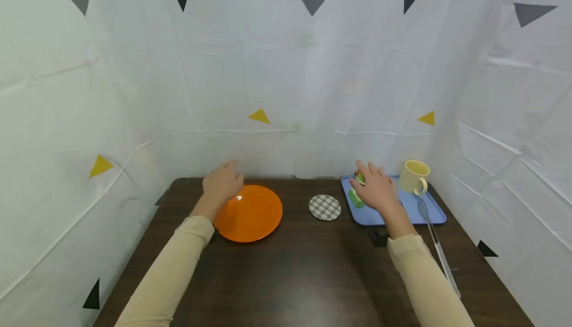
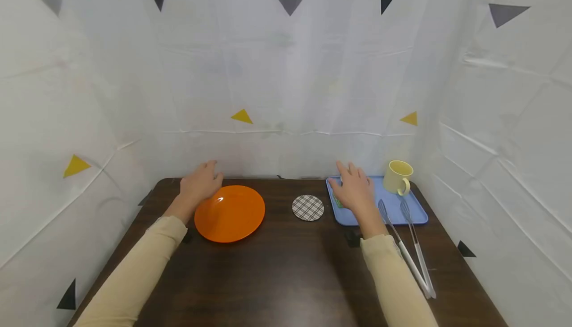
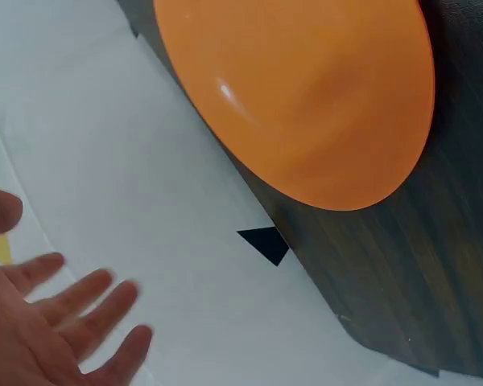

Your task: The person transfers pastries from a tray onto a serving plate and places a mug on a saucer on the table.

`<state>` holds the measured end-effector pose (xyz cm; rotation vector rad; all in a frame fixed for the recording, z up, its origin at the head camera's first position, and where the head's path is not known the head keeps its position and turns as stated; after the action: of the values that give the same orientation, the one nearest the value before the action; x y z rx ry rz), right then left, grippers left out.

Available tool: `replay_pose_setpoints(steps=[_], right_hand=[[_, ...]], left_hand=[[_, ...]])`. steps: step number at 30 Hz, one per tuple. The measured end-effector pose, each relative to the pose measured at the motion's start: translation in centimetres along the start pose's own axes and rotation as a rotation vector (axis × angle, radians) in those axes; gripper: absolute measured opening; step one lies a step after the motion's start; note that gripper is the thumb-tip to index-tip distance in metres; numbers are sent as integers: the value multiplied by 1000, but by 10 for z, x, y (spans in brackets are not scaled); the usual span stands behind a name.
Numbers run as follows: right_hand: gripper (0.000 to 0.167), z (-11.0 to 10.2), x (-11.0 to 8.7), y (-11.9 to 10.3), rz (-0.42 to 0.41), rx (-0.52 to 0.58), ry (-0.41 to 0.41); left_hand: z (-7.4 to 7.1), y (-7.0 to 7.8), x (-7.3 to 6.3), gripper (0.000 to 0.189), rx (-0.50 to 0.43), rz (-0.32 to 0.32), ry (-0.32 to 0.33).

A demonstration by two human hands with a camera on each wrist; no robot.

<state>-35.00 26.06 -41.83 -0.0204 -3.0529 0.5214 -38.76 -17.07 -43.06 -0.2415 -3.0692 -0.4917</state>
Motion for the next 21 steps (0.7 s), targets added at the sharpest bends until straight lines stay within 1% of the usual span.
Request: replay_pose_setpoints(steps=[2,4,6,8,12,14,17,21], right_hand=[[74,-7,-7,1,39,5,57],[72,-11,-12,5,73,16,108],[71,-15,-18,10,91,37,148],[70,-18,-24,17,117,62,172],[71,-22,-37,35,169,125,181],[73,-23,-44,46,195,147,180],[76,-24,-57,63,246,141,175],[76,-20,-74,87,287,127,177]], left_hand=[[-3,-5,-1,64,-44,-45,4],[-4,-13,-3,66,-101,-78,-6],[-4,-20,-6,66,-157,-95,-10],[-2,-28,-8,66,-204,-98,-19],[5,-41,-12,65,-253,-102,-55],[8,-47,-15,65,-259,-117,-67],[13,-55,-18,64,-262,-142,-77],[20,-62,-22,63,-288,-164,-100]])
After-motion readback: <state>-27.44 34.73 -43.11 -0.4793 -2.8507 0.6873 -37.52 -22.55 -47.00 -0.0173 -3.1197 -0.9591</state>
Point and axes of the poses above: each hand's wrist, its own x-axis towards the middle knuckle, its own z-axis out of the palm, y = z × x, the point moved 1 cm from there along x, towards the middle knuckle, and after that the axes turned 5 degrees about z, right-handed, at the moved point
